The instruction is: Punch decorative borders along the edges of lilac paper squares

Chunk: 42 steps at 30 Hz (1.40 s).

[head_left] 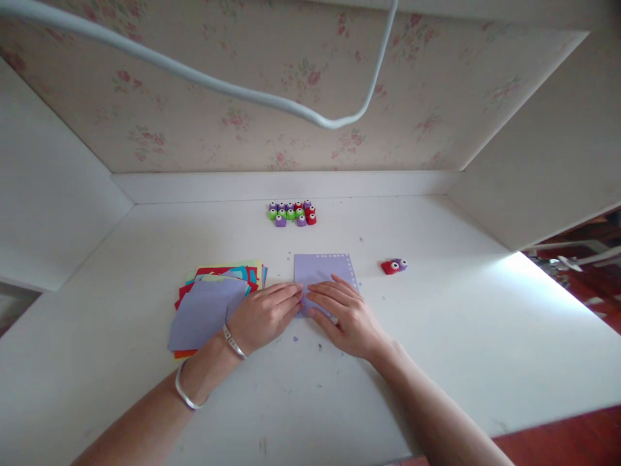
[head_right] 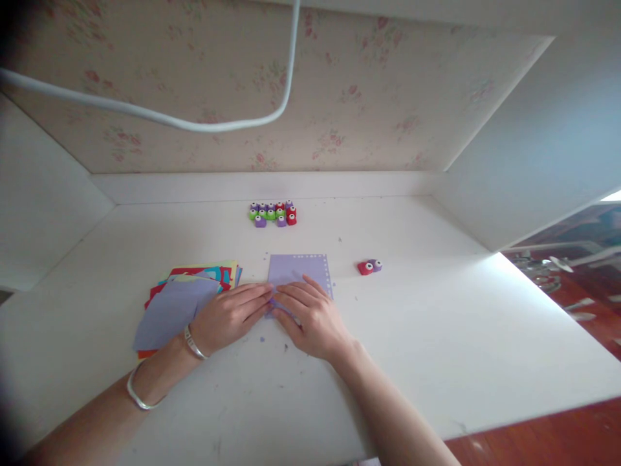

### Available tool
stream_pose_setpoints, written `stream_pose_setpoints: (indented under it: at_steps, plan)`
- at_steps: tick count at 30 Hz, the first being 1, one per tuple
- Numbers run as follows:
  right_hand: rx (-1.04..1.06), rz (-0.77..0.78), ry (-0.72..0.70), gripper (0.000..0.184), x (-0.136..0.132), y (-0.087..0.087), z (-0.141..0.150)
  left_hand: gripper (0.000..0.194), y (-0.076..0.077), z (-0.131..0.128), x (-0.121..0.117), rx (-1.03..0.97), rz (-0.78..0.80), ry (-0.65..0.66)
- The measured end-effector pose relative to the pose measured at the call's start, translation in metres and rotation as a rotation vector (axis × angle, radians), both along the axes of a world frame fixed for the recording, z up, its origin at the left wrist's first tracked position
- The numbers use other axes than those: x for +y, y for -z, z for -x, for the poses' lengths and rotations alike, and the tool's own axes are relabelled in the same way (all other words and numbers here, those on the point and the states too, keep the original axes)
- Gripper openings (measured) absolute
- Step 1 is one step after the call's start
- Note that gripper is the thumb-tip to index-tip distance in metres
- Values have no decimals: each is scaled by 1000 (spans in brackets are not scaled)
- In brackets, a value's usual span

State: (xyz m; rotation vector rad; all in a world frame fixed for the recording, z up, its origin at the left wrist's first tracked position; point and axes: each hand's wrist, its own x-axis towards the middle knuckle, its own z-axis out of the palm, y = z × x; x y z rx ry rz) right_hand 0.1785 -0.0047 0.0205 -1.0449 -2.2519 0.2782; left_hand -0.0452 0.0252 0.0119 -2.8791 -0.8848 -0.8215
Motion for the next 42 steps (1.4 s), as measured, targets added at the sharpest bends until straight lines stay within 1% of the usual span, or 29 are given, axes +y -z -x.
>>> stream_pose_setpoints:
  at_steps: [5, 9, 15, 21, 26, 31, 33, 38, 40, 42]
  plan:
    - [40, 13, 18, 35, 2, -2, 25, 22, 3, 0, 0, 23, 16, 12]
    - [38, 68, -6, 40, 6, -1, 38, 20, 4, 1, 4, 1, 68, -3]
    - [54, 114, -5, 39, 6, -1, 39, 15, 2, 2, 6, 57, 179, -23]
    - [65, 123, 3, 38, 6, 0, 38, 14, 4, 1, 6, 68, 183, -50]
    - [79, 134, 20, 37, 4, 1, 33, 18, 5, 1, 7, 51, 178, -40]
    - [92, 117, 92, 36, 1, -1, 26, 24, 7, 1, 6, 30, 146, -41]
    - [104, 105, 153, 36, 4, -2, 17, 26, 7, 0, 6, 17, 134, -47]
    - [202, 114, 435, 34, 14, 0, -13, 25, 7, -2, 5, 9, 116, -40]
    - [184, 134, 457, 36, 17, 5, -22, 24, 7, -1, 5, 2, 117, -37]
    - [123, 157, 428, 37, 19, 12, -26, 24, 9, 0, 4, -9, 115, -18]
